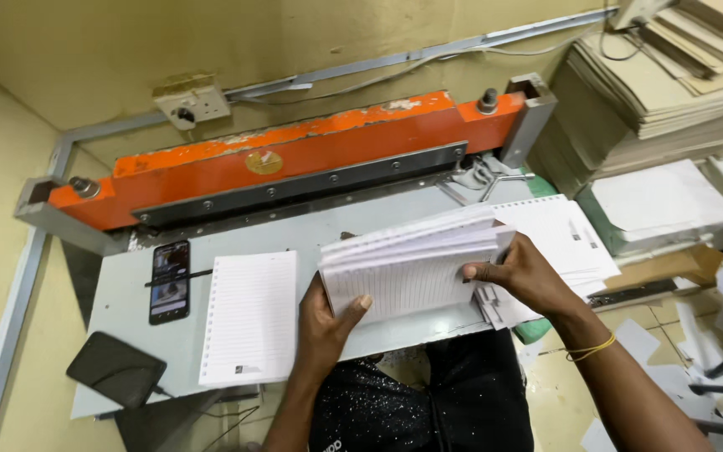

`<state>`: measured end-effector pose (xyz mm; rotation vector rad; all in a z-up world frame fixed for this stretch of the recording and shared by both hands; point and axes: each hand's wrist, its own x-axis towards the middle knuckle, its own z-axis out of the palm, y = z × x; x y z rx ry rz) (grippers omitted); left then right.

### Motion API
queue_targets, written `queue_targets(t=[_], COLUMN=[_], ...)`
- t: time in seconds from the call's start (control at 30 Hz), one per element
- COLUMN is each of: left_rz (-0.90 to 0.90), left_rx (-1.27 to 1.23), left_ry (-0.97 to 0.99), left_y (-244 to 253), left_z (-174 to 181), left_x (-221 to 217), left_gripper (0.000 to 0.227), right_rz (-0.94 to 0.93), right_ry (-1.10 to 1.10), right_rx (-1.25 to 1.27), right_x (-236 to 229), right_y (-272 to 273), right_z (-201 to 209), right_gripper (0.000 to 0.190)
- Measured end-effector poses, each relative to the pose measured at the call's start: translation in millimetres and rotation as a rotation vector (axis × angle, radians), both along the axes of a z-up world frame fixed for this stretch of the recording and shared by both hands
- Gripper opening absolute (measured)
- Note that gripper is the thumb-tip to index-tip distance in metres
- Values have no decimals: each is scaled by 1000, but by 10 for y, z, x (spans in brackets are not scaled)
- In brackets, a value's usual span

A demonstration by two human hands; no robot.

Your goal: The person places stacks of lined paper into a binding machine, presses the handle to bind them, and then removes the finished notebooks. They repeat this process with multiple stacks of paper, organizing the completed notebooks on the table.

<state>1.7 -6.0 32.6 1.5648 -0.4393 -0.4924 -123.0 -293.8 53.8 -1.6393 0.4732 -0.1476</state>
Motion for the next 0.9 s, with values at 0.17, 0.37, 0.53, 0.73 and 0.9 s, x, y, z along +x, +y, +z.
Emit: queue_targets(t=[0.17, 0.37, 0.53, 0.73, 0.9], left_rz=[99, 8, -90, 5, 516], left_rx=[-59, -247, -285, -219, 244], left_ry=[-12, -223, -278, -236, -64], left_y=[76, 16, -28, -92, -226], left_z=[-744, -626, -528, -627, -1010], left_x=[45, 121, 209, 135, 135], left_gripper=[73, 84, 112, 115, 81], right_rz=[62, 124, 140, 161, 305], right_ry=[-151, -243, -270, -202, -4], right_rx=[-104, -82, -28, -152, -841], right_x=[205, 291, 309, 276, 84], right_y=[72, 267, 292, 359, 605], right_z=[-623, -588, -688, -522, -628], right_gripper=[68, 125, 139, 101, 75])
